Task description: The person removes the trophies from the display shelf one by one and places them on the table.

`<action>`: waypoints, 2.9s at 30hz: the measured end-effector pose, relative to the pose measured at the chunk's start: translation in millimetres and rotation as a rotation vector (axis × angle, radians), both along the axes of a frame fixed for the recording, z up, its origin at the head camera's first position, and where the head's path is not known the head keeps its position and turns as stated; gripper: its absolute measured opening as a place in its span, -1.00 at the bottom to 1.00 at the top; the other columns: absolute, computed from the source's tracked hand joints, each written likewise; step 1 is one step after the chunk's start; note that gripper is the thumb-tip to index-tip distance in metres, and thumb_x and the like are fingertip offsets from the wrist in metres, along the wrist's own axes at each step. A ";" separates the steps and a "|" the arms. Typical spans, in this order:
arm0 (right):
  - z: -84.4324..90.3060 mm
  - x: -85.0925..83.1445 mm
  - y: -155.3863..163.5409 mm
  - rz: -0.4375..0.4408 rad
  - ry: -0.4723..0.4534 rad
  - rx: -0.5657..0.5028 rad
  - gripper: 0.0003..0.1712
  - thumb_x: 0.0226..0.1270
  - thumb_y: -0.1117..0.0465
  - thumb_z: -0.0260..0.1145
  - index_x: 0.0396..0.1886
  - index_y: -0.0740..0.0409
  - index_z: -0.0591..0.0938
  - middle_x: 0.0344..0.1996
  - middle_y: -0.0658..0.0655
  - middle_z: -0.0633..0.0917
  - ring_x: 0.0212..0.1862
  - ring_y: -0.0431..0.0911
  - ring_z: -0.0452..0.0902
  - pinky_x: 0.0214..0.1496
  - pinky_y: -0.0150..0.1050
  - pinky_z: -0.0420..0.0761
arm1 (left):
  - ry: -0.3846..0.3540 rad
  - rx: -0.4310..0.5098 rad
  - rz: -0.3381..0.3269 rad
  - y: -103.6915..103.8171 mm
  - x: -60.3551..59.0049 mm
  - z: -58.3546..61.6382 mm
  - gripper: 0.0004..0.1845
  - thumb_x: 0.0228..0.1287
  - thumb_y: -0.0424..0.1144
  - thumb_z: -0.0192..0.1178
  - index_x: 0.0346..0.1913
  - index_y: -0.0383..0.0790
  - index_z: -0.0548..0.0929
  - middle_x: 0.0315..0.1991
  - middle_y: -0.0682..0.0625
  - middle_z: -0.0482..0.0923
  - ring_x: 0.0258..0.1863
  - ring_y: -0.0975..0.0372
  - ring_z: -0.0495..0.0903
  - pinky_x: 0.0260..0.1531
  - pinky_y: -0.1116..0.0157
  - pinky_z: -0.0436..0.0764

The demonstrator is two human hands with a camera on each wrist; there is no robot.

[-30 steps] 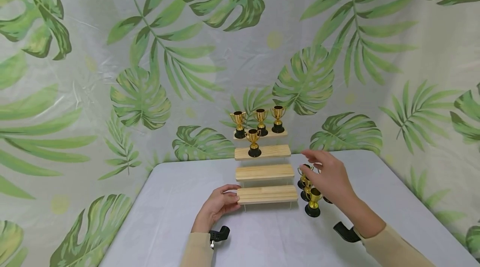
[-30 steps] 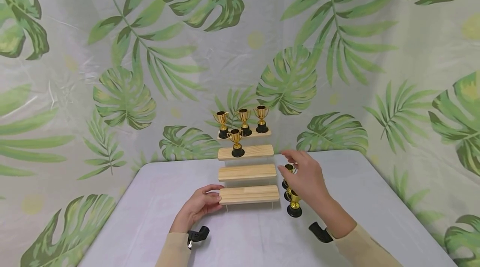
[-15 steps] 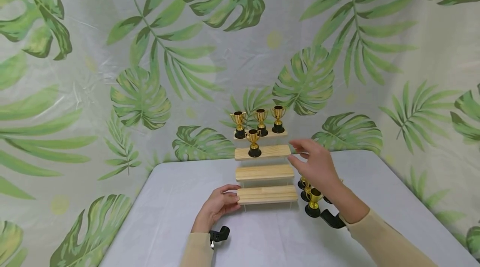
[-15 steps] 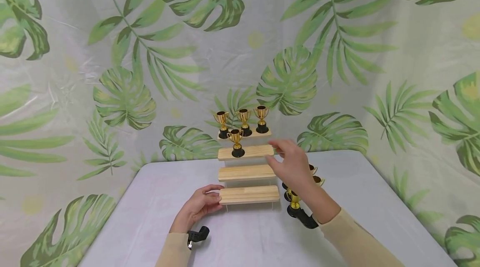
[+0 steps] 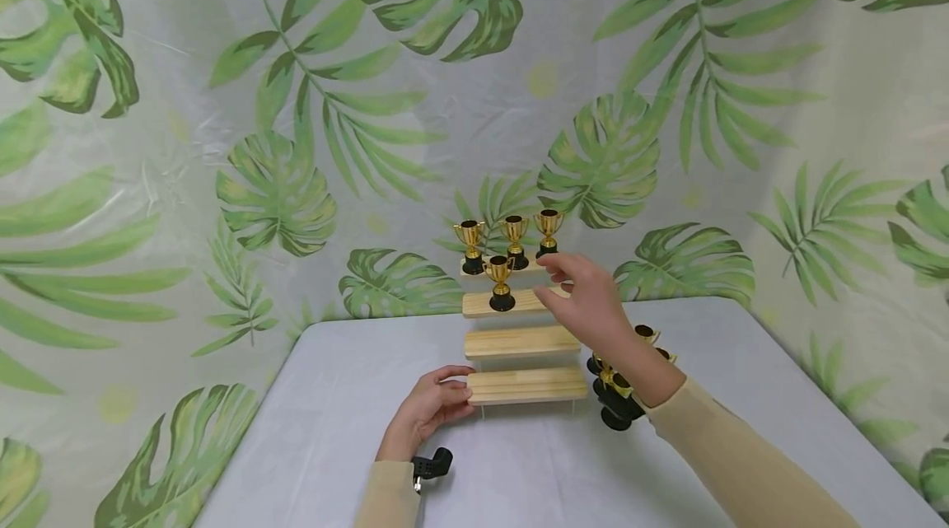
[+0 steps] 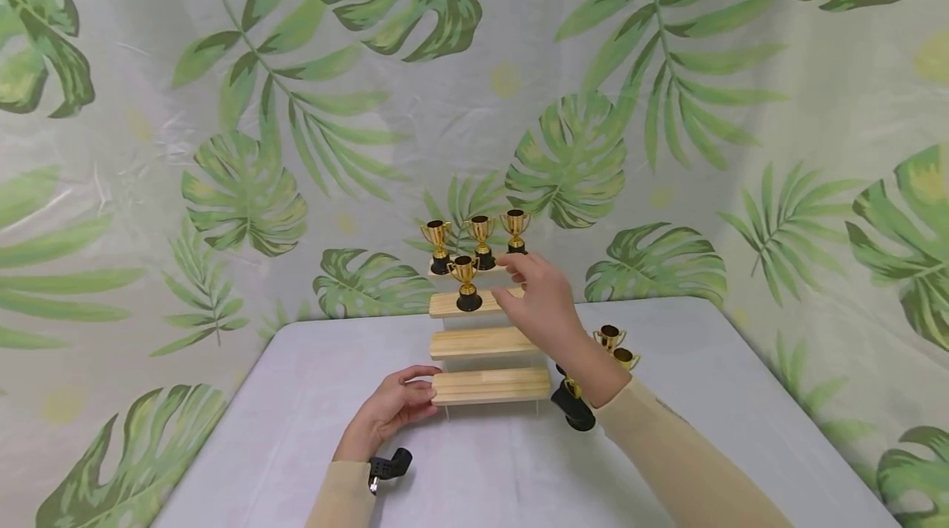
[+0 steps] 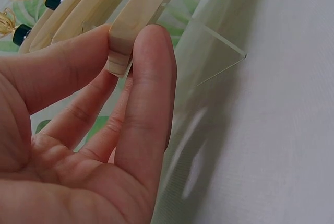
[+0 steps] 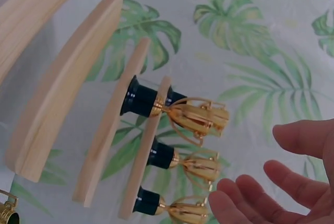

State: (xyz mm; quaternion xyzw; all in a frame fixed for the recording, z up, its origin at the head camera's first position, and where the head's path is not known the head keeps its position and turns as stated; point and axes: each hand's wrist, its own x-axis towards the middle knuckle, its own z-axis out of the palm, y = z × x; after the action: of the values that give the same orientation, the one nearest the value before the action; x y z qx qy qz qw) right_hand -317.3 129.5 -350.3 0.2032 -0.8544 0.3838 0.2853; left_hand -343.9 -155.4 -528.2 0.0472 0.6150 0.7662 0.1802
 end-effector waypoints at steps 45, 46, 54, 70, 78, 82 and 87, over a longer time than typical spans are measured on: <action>-7.1 -80.4 -50.2 0.016 -0.207 0.083 -0.58 0.32 0.07 0.45 0.17 -0.09 0.66 -0.18 0.07 0.70 -0.26 -0.09 0.59 -0.25 -0.10 0.62 | 0.003 -0.005 -0.003 -1.1 -1.4 -4.3 -0.52 0.26 -0.55 0.24 0.25 -0.44 0.50 -0.12 -0.28 0.65 -0.24 0.10 0.70 -0.28 0.26 0.73; -7.4 -81.2 -50.8 0.011 -0.202 0.087 -0.59 0.32 0.07 0.45 0.15 -0.10 0.67 -0.20 0.04 0.70 -0.27 -0.10 0.59 -0.27 -0.11 0.61 | 0.001 -0.004 -0.003 -1.2 -1.3 -3.4 -0.52 0.26 -0.55 0.24 0.25 -0.44 0.50 -0.11 -0.28 0.65 -0.24 0.09 0.69 -0.28 0.26 0.73; -10.1 -84.3 -53.0 0.000 -0.201 0.102 -0.62 0.34 0.09 0.45 0.14 -0.09 0.67 -0.28 0.00 0.67 -0.34 -0.10 0.54 -0.40 -0.15 0.54 | -0.009 -0.004 -0.009 -1.2 0.1 -1.7 -0.51 0.26 -0.56 0.23 0.27 -0.46 0.48 -0.11 -0.27 0.64 -0.23 0.10 0.70 -0.26 0.25 0.73; -3.3 -84.5 -54.1 -0.008 -0.252 0.132 -0.62 0.36 0.15 0.44 0.14 -0.03 0.62 -0.17 0.05 0.63 -0.41 -0.05 0.44 -0.41 -0.14 0.44 | -0.005 -0.011 -0.001 1.2 -0.2 -0.4 -0.51 0.24 -0.55 0.26 0.25 -0.43 0.51 -0.15 -0.24 0.65 -0.23 0.08 0.70 -0.26 0.25 0.73; 0.3 -77.5 -50.7 0.007 -0.250 0.117 -0.65 0.35 0.19 0.44 0.10 0.00 0.62 -0.21 0.04 0.61 -0.34 -0.03 0.48 -0.32 -0.11 0.48 | -0.006 -0.010 -0.001 2.7 0.0 -0.9 -0.51 0.23 -0.55 0.27 0.24 -0.42 0.52 -0.18 -0.20 0.66 -0.24 0.09 0.70 -0.27 0.24 0.73; 3.2 -72.2 -49.3 0.015 -0.230 0.115 -0.64 0.34 0.21 0.45 0.10 0.03 0.63 -0.28 0.06 0.60 -0.36 -0.03 0.46 -0.33 -0.10 0.46 | -0.008 -0.011 -0.005 3.5 0.4 -1.3 -0.50 0.24 -0.55 0.26 0.26 -0.44 0.50 -0.15 -0.24 0.65 -0.23 0.09 0.70 -0.26 0.24 0.73; 5.6 -67.3 -46.6 0.022 -0.218 0.101 -0.66 0.33 0.21 0.45 0.07 -0.01 0.62 -0.34 0.05 0.59 -0.38 -0.04 0.46 -0.33 -0.10 0.47 | 0.000 -0.012 -0.005 3.6 0.5 -3.9 -0.53 0.26 -0.56 0.24 0.24 -0.43 0.51 -0.09 -0.31 0.64 -0.21 0.07 0.70 -0.25 0.24 0.73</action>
State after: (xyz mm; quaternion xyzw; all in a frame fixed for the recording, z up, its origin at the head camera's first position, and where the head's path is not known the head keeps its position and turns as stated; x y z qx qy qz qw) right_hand -384.5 82.8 -344.7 0.1839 -0.8962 0.3635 0.1760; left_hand -343.4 -151.7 -532.2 0.0478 0.6194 0.7621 0.1824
